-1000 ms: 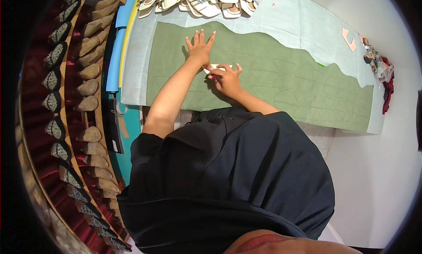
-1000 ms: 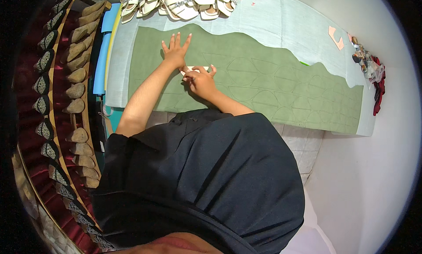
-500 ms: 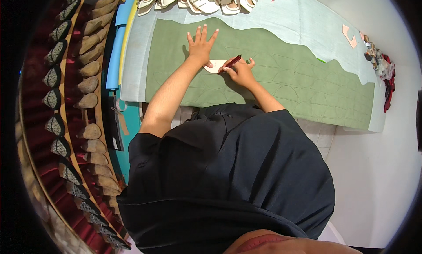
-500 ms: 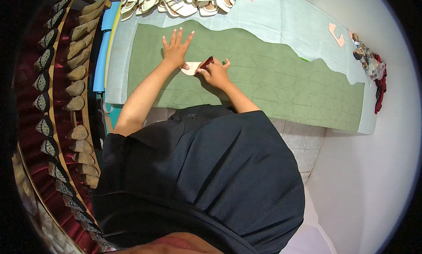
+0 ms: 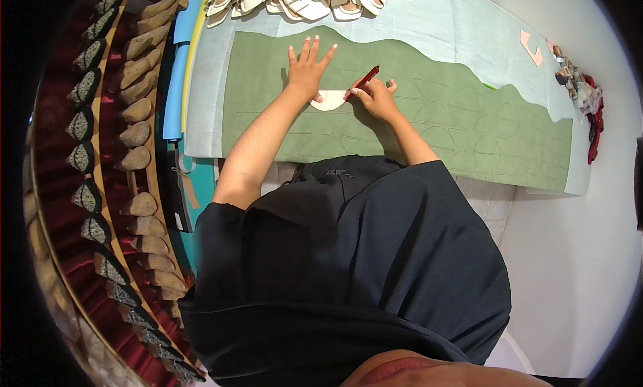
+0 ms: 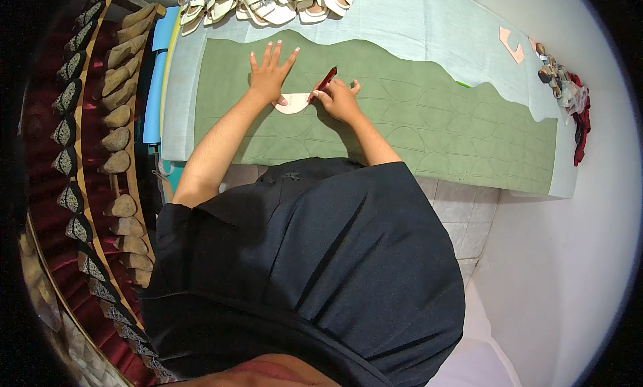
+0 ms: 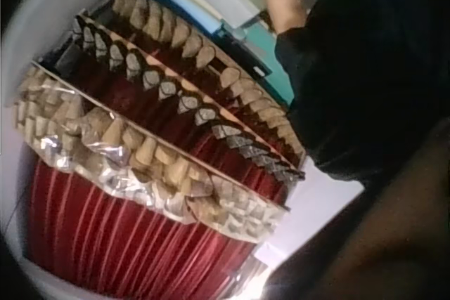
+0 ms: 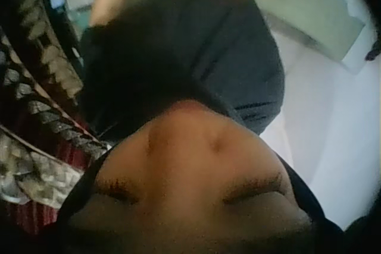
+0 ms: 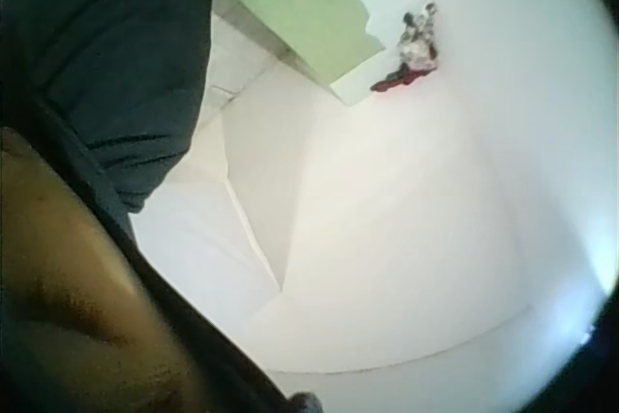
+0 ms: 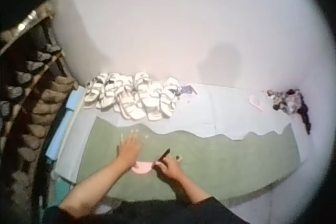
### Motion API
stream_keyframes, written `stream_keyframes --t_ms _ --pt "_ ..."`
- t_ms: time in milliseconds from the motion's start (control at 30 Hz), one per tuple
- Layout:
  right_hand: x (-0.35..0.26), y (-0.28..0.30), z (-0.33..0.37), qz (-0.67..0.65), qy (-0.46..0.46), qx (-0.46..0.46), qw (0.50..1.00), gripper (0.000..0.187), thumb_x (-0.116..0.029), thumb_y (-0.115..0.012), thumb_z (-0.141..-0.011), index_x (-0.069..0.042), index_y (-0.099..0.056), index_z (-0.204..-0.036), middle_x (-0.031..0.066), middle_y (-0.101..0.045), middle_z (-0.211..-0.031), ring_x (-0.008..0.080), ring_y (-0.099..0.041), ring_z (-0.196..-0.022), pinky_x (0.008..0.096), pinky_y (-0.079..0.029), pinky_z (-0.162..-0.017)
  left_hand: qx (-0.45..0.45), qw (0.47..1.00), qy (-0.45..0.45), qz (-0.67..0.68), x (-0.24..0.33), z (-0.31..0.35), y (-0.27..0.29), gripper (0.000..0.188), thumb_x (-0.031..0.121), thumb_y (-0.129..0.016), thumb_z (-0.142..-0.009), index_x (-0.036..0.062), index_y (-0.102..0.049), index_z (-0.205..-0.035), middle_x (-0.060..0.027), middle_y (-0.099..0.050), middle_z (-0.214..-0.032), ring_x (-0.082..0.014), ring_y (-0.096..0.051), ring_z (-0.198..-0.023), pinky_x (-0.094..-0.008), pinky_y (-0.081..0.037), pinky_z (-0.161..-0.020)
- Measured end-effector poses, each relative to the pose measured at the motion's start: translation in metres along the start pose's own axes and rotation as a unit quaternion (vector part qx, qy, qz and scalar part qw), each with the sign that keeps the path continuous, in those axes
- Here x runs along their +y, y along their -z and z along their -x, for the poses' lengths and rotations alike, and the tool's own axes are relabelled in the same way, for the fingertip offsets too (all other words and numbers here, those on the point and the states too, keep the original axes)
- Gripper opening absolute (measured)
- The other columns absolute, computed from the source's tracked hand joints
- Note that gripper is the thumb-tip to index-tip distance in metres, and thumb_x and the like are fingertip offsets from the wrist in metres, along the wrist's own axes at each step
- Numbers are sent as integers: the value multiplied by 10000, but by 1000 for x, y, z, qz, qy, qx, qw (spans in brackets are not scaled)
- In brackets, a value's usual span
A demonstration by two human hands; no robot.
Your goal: The person uses a red pen to trace a curved shoe-pattern template onto a green fabric sheet laid on a table. They repeatedly reposition the template and trace its outline multiple times across the fabric surface.
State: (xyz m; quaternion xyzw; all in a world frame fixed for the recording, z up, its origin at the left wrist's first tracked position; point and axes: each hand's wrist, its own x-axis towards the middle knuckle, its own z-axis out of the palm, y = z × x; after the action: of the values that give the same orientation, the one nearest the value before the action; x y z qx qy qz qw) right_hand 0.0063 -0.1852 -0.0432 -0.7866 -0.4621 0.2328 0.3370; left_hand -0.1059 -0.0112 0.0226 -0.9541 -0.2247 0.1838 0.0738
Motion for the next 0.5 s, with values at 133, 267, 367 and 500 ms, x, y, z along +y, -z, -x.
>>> stream_keyframes --t_ms 133,267,367,500 --pt "12 -8 -4 -40 -21 22 999 176 -302 -565 -933 -169 -672 -974 -1 -667 -889 174 -590 -967 558 -102 -1025 -7 1000 2 6 0 0 1 1454 463 -918 -436 338 49 -1515 -147 -13 -1582 -339 -38 -1459 -641 -128 -1094" --pt "20 -17 -1 -58 -30 71 995 176 -310 -567 -939 -164 -659 -969 -19 -678 -848 147 -606 -910 547 -92 -1035 11 1000 4 23 -3 0 -6 1452 444 -923 -422 349 28 -1514 -145 -37 -1580 -345 -64 -1454 -657 -146 -1082" --pt "21 -22 -2 -69 -37 88 993 183 -310 -569 -934 -154 -660 -964 -4 -671 -852 161 -604 -897 557 -101 -1026 39 998 0 45 -5 0 -14 1461 409 -935 -387 361 -7 -1514 -151 -84 -1572 -356 -118 -1444 -684 -183 -1057" --pt "22 -22 -2 -110 -43 110 987 202 -307 -572 -920 -135 -673 -953 33 -647 -846 209 -593 -908 580 -120 -1007 45 998 0 52 -6 1 -15 1439 405 -935 -388 356 -40 -1514 -149 -112 -1566 -354 -120 -1443 -689 -178 -1053"
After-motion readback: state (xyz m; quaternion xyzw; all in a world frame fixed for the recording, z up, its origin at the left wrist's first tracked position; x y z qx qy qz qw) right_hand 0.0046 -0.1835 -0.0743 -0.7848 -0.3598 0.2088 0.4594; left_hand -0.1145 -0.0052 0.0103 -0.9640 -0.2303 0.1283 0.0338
